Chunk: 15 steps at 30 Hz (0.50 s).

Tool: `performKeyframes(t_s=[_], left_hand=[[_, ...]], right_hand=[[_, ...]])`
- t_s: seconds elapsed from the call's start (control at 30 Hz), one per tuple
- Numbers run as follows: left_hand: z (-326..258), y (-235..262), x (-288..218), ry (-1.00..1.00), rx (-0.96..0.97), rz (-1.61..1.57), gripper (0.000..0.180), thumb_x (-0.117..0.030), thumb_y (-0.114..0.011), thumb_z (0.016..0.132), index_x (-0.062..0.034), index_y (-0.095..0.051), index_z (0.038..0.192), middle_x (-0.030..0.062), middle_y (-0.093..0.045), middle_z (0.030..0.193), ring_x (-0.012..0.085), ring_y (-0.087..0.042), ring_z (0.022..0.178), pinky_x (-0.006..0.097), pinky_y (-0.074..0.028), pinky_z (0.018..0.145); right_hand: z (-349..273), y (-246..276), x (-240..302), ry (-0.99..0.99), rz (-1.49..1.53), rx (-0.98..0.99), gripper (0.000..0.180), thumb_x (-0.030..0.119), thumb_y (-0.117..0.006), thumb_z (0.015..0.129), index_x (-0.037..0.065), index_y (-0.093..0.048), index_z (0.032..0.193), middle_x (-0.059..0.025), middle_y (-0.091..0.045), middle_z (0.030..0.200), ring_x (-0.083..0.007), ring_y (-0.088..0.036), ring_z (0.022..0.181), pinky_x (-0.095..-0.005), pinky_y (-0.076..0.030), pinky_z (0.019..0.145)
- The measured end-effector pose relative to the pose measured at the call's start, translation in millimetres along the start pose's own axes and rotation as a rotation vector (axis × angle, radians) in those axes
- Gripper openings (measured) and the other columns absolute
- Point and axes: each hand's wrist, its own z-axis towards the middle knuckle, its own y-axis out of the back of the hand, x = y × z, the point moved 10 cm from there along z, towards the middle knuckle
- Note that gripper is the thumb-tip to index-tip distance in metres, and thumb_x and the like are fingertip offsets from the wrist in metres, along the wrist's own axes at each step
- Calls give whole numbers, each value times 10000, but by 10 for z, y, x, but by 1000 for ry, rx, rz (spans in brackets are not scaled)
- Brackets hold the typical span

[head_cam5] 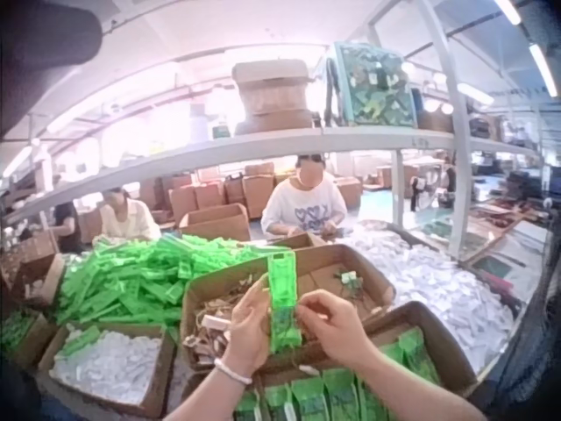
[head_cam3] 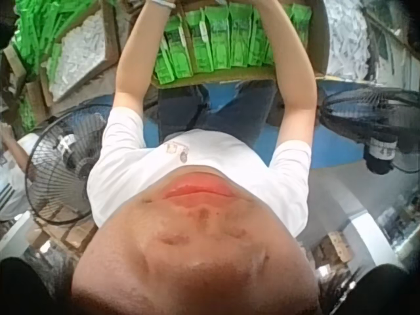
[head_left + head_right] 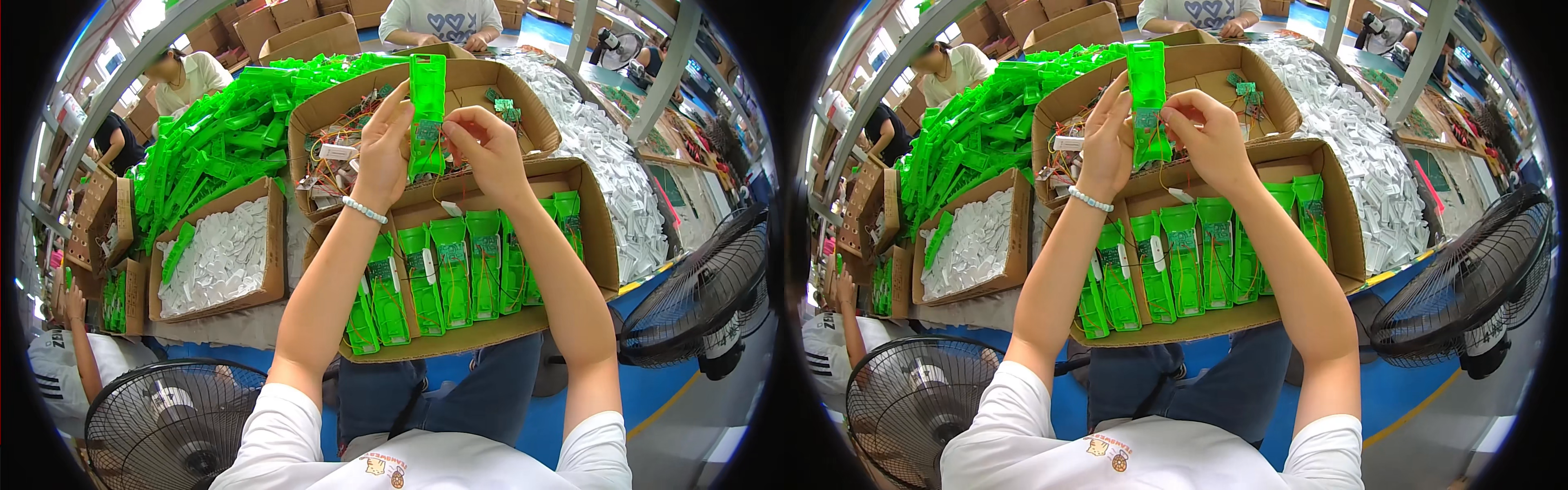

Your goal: The person assembles internal electronic components into green plastic housings by hand, taking wiring and white components from cardboard boxes and inserting them into the housings.

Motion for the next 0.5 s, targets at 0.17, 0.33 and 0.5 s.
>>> performKeyframes(t_s=[0.17,0.33,0.5], left_hand=[[-21,-14,-33,-24,-38,104,421,-83,-485,1016,-34,-442,1432,98,-632,1224,148,-637,1046,307,-557,866],[-33,-66,-99,-109,-22,148,410,-76,-488,1011,-26,-450,1416,121,-623,1247,165,-638,1070,297,-551,887],[-26,18,-137,-90,-74,84,382,-67,-489,1002,-18,-453,1379,154,-611,1258,240,-675,1013,342,-580,851]], right_hand=[[-24,36,-4,-17,10,-45,140,107,-641,931,-19,-635,991,-30,-638,759,-68,-580,658,-225,-474,578],[-21,61,-4,2,34,-59,141,101,-644,926,-26,-634,988,-31,-640,761,-70,-580,658,-225,-472,577],[-5,-32,-25,-1,73,64,136,79,-641,923,-33,-630,999,-39,-639,760,-74,-571,648,-231,-474,583]])
